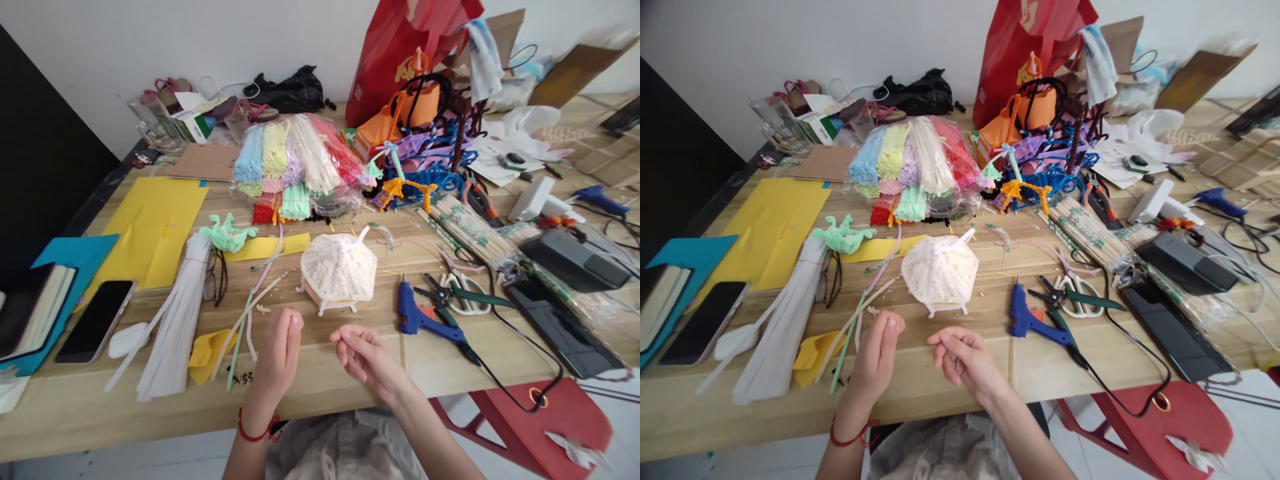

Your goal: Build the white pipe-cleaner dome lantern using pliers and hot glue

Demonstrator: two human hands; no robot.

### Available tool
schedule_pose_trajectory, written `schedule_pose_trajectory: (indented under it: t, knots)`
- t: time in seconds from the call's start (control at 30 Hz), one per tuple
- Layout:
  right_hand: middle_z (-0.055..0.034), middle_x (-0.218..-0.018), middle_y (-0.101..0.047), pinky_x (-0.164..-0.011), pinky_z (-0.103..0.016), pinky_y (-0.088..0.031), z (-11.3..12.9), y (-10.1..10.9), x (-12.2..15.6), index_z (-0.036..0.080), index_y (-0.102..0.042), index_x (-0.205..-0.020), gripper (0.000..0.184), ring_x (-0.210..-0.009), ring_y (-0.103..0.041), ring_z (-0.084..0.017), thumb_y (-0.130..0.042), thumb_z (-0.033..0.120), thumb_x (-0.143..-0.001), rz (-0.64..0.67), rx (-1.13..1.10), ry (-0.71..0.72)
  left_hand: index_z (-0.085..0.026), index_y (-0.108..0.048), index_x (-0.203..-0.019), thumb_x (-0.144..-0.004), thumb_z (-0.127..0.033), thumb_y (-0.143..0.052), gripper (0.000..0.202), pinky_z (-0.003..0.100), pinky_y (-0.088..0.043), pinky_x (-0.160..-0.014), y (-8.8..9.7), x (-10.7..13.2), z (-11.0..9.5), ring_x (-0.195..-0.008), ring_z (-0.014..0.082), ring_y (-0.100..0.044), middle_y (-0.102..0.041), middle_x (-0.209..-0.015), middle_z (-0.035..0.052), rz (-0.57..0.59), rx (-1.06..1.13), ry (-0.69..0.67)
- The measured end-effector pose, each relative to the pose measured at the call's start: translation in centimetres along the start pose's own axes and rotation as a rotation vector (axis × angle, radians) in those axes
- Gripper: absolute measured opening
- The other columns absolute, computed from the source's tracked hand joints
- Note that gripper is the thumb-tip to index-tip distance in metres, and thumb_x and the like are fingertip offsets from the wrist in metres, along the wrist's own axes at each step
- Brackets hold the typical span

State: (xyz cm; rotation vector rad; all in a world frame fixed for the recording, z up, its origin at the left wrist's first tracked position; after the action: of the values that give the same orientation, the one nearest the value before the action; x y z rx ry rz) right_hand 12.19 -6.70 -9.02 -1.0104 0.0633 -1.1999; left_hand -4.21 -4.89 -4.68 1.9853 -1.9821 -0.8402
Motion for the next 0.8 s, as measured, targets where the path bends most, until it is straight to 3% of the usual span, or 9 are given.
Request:
schedule_pose_trajectory:
  t: [0.1,0.23,0.33,0.4,0.53,0.6,0.7,0.8]
  knots:
    - [-0.0072,-0.068,-0.077,-0.032,-0.016,-0.021,-0.2,0.5,-0.3,0.013,-0.077,-0.082,0.033,-0.029,-0.035,0.0,-0.084,0.043,-0.071,-0.08,0.06,0.044,-0.021,-0.047,-0.071,-0.102,-0.027,-0.04,0.033,0.028,-0.04,-0.07,-0.3,-0.1,-0.5,-0.067,0.0138,-0.051,-0.052,-0.065,-0.0026,0.057,-0.165,-0.102]
    - [-0.0056,-0.066,-0.077,-0.033,-0.016,-0.027,-0.2,0.6,-0.6,0.015,-0.074,-0.068,0.03,-0.032,-0.04,-0.002,-0.09,0.039,-0.063,-0.125,0.084,0.1,-0.019,-0.049,-0.064,-0.099,-0.024,-0.049,0.035,0.028,-0.041,-0.068,-0.8,-0.1,-1.5,-0.06,0.0123,-0.05,-0.051,-0.058,-0.0044,0.051,-0.208,-0.205]
    - [-0.004,-0.061,-0.074,-0.04,-0.018,-0.036,-0.2,0.3,-0.7,0.014,-0.073,-0.068,0.032,-0.038,-0.05,-0.005,-0.087,0.042,-0.067,-0.106,0.126,0.122,-0.02,-0.065,-0.095,-0.098,-0.019,-0.05,0.015,0.028,-0.047,-0.078,-1.2,0.0,-1.9,-0.085,0.0146,-0.063,-0.068,-0.087,0.0015,0.058,-0.112,-0.222]
    - [-0.0028,-0.055,-0.07,-0.045,-0.02,-0.04,-0.2,0.0,-0.8,0.013,-0.073,-0.073,0.036,-0.043,-0.056,-0.009,-0.082,0.048,-0.073,-0.083,0.158,0.122,-0.022,-0.066,-0.109,-0.098,-0.018,-0.052,0.018,0.029,-0.05,-0.084,-1.4,0.1,-2.1,-0.095,0.015,-0.065,-0.07,-0.1,0.0029,0.075,-0.051,-0.258]
    - [-0.0061,-0.059,-0.069,-0.053,-0.023,-0.044,-0.4,-0.4,-0.8,0.012,-0.072,-0.072,0.053,-0.053,-0.063,-0.013,-0.065,0.063,-0.082,-0.018,0.154,0.082,-0.024,-0.071,-0.099,-0.094,-0.021,-0.061,0.012,0.03,-0.051,-0.081,-1.6,0.4,-2.3,-0.087,0.015,-0.066,-0.072,-0.09,0.0,0.084,-0.081,-0.344]
    - [-0.0075,-0.063,-0.07,-0.057,-0.024,-0.044,-0.5,-0.5,-0.7,0.011,-0.073,-0.075,0.06,-0.058,-0.064,-0.014,-0.058,0.068,-0.084,0.021,0.162,0.057,-0.024,-0.071,-0.1,-0.093,-0.021,-0.062,0.012,0.03,-0.052,-0.08,-1.5,0.5,-2.1,-0.087,0.0155,-0.067,-0.072,-0.091,0.0011,0.036,-0.114,-0.317]
    - [-0.0075,-0.064,-0.07,-0.059,-0.025,-0.043,-0.5,-0.4,-0.6,0.011,-0.074,-0.081,0.064,-0.06,-0.065,-0.016,-0.056,0.072,-0.084,0.04,0.188,0.033,-0.022,-0.072,-0.092,-0.093,-0.019,-0.061,0.012,0.027,-0.054,-0.076,-1.5,0.6,-1.7,-0.083,0.0139,-0.067,-0.069,-0.089,0.0016,-0.002,-0.107,-0.255]
    - [-0.0092,-0.071,-0.073,-0.061,-0.026,-0.043,-0.5,-0.4,-0.5,0.011,-0.075,-0.085,0.063,-0.063,-0.066,-0.016,-0.058,0.072,-0.082,0.055,0.133,0.016,-0.021,-0.072,-0.088,-0.095,-0.021,-0.058,0.016,0.026,-0.054,-0.076,-1.5,0.5,-1.9,-0.081,0.0135,-0.067,-0.069,-0.087,0.0012,0.006,-0.131,-0.279]
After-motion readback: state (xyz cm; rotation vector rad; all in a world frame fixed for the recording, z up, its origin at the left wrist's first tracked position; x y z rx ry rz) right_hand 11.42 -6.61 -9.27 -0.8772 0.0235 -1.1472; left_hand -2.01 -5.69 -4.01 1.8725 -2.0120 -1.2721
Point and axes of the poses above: each hand's wrist, its own x-axis away from the middle knuckle, its own y-axis out of the back of the hand, z = x × y, the point moved 4 cm from there along -x, towards the middle knuckle
